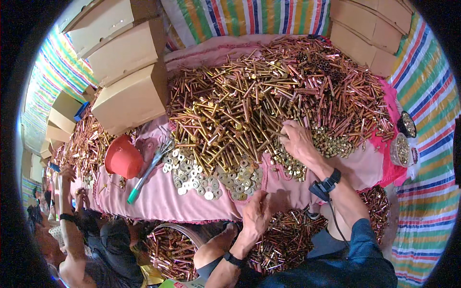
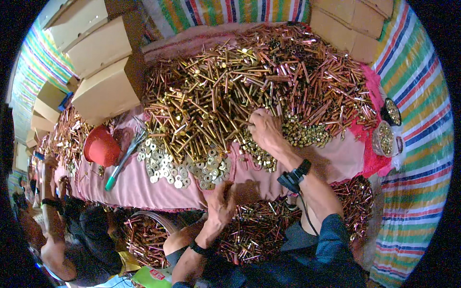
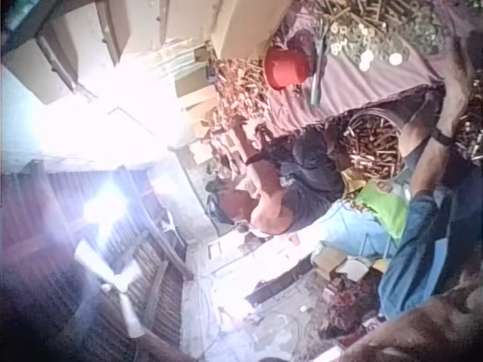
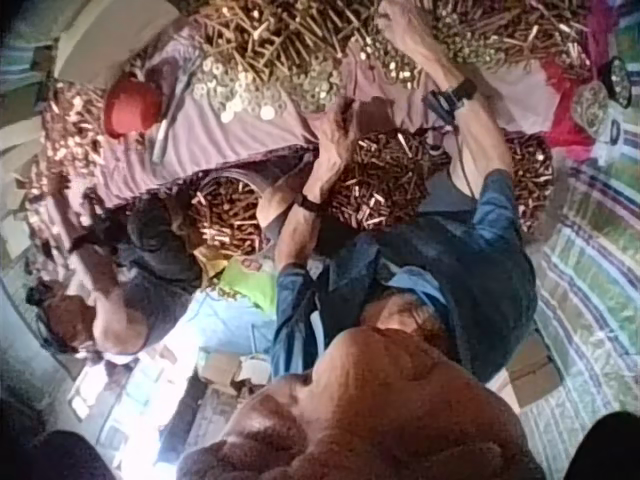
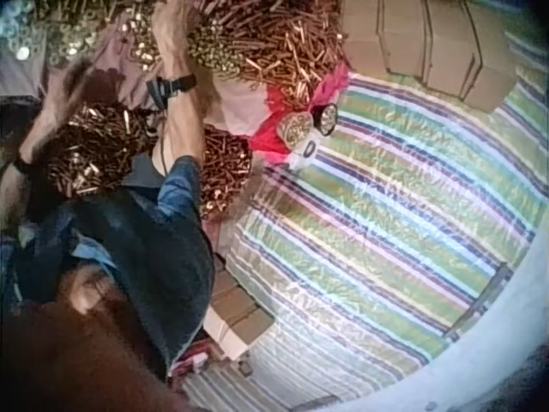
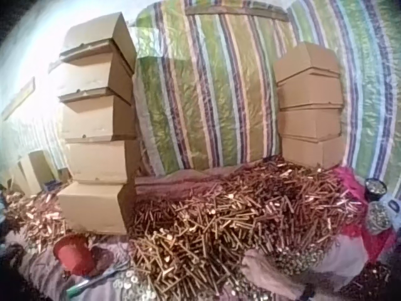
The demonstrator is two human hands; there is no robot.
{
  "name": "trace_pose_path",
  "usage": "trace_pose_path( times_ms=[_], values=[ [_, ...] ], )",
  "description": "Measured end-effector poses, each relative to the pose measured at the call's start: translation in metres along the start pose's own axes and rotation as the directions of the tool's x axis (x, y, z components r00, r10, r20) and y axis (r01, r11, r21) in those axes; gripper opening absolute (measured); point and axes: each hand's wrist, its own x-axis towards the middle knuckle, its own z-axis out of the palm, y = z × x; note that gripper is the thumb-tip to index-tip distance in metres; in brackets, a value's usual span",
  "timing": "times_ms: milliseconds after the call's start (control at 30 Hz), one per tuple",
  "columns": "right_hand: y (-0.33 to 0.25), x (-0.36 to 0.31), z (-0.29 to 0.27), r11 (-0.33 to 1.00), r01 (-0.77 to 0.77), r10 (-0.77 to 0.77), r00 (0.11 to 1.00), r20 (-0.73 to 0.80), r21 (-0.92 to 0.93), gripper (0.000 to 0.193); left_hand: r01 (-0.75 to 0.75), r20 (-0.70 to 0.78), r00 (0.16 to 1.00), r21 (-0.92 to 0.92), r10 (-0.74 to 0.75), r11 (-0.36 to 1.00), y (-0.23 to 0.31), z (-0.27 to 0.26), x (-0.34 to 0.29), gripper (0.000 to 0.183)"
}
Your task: Assembling small metal components by inserting a cylindrical part and a metal washer into a casing.
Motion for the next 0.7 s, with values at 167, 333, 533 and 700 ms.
trace_pose_path(
  times_ms=[167, 333, 533, 700],
  values=[
    [-0.054, -0.025, -0.016, 0.969, -0.058, 0.015, 0.984, 0.177, 0.238, 0.017, -0.059, -0.201, 0.978, -0.018, 0.054, 0.998, 0.004, 0.005, 0.010, 0.018],
    [-0.047, -0.050, -0.014, 0.968, -0.033, -0.025, 0.973, 0.228, 0.249, 0.018, -0.024, -0.190, 0.981, 0.043, 0.031, 0.999, -0.004, 0.005, 0.013, 0.020],
    [-0.049, -0.075, 0.003, 0.923, 0.182, -0.278, 0.923, 0.265, 0.338, 0.022, 0.106, -0.235, 0.962, -0.153, -0.140, 0.983, 0.004, 0.015, 0.018, 0.030],
    [-0.058, -0.075, 0.000, 0.934, 0.001, -0.131, 0.931, 0.340, 0.356, 0.019, 0.070, -0.312, 0.944, -0.140, -0.111, 0.988, -0.015, 0.016, 0.019, 0.031]
  ],
)
